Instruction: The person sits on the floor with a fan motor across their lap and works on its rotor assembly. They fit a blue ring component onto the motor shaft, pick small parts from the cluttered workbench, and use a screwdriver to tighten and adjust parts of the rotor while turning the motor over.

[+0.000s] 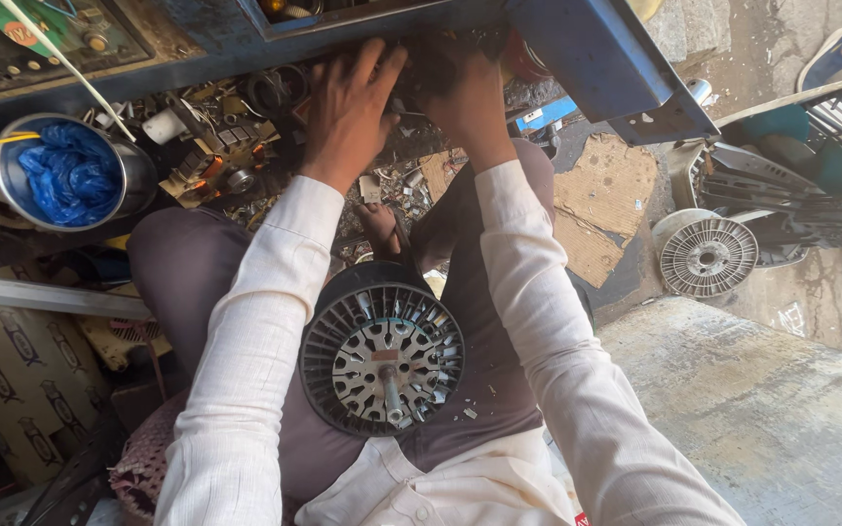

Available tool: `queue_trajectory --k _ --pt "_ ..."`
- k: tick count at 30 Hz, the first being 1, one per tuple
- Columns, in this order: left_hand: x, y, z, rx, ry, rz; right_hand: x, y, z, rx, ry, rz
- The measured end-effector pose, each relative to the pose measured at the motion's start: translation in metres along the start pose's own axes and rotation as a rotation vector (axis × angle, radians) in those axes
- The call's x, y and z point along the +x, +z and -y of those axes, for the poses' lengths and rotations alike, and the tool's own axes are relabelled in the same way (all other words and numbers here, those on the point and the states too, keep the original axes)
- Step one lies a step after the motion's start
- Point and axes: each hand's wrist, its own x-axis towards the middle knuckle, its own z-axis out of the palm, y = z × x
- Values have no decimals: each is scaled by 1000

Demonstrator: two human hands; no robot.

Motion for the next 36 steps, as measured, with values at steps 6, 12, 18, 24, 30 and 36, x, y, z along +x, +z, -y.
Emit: queue_trajectory --k 6,12,18,24,30,36 --pt "2 4 6 -126 1 -34 2 -1 10 43 -70 33" --pt "-2 8 13 -421 -76 -42 1 1 23 6 -204 -11" --pt "-5 17 24 -486 -45 -169 -2 21 25 96 10 50" --pt "-2 28 29 -720 -139 -138 3 33 38 -254 182 166" --pt "-5 23 26 -907 -235 -97 1 32 63 -172 212 -62" --pt "-5 19 20 -903 -176 -136 7 31 71 -145 206 -118"
